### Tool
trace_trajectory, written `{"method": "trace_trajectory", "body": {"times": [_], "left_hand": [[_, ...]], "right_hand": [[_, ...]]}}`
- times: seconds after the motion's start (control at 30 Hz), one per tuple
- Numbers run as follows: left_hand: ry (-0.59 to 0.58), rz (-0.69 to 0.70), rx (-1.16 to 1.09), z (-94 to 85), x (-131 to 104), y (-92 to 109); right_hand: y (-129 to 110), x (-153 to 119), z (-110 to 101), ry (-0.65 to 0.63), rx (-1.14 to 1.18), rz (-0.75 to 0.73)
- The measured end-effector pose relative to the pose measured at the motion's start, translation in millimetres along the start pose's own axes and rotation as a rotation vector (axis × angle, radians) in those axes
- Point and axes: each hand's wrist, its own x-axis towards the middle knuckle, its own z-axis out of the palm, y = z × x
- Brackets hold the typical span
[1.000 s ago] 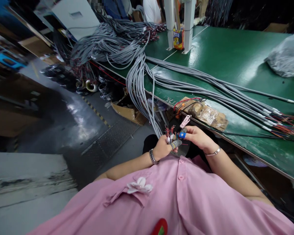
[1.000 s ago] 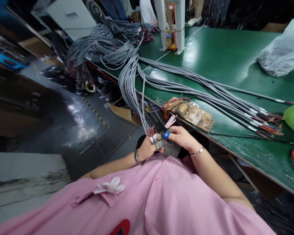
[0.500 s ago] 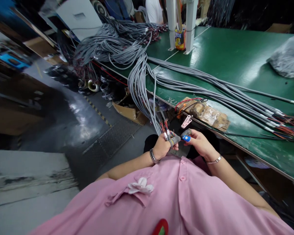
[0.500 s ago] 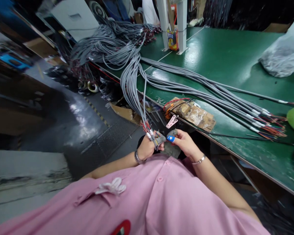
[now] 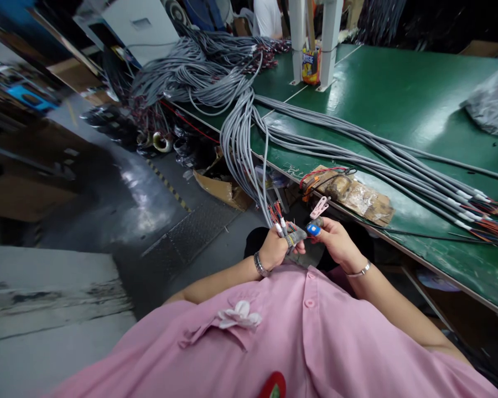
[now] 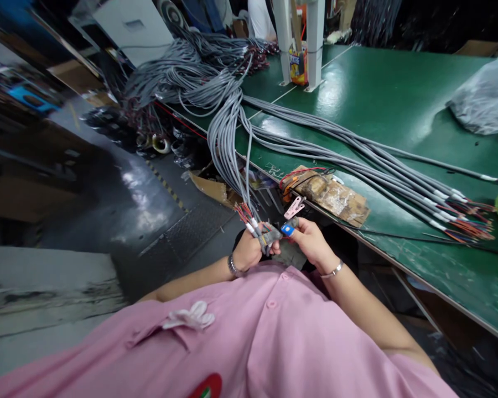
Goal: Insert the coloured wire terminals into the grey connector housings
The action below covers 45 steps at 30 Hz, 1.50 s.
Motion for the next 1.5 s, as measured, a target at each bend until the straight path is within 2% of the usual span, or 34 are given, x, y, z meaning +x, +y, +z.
{"method": "trace_trajectory", "body": {"times": [0.17,0.37,0.57,0.8,1.03,1.13,1.23,1.4,1.5], "left_hand": [[0.071,0.014,-0.072,2.9,1,1],[0.046,0.061,-0.13,1.8,0,3],[0.027,0.04,-0.106,0.4,2,-1],[0.002,0.022,-0.079,-0.6,2,-3],[0.03,0.03,-0.076,1.1,2,1],[0.068,0.027,-0.045,2.6,3,2],[0.068,0.025,0.046,3.2,2,3],[-0.051,-0.01,0.276,4.5,-3,2],[-0.116,-0.018,0.323,4.7,-4,0]], "right_hand": [[7,0,-6,-0.009,0.074,0.022],[8,-1,-16,0.012,0.289,0.059],[1,0,-9,-0.102,0.27,0.132],[7,6,-5,-0.011,0.205,0.092],[9,0,-8,0.028,0.132,0.07],[5,-5,-6,0.055,0.005,-0.061],[-1,-12,-5,0.077,-0.244,-0.238],[-12,-21,1,0.173,-0.752,-0.416],[-11,-22,4,0.206,-0.848,-0.422]]}}
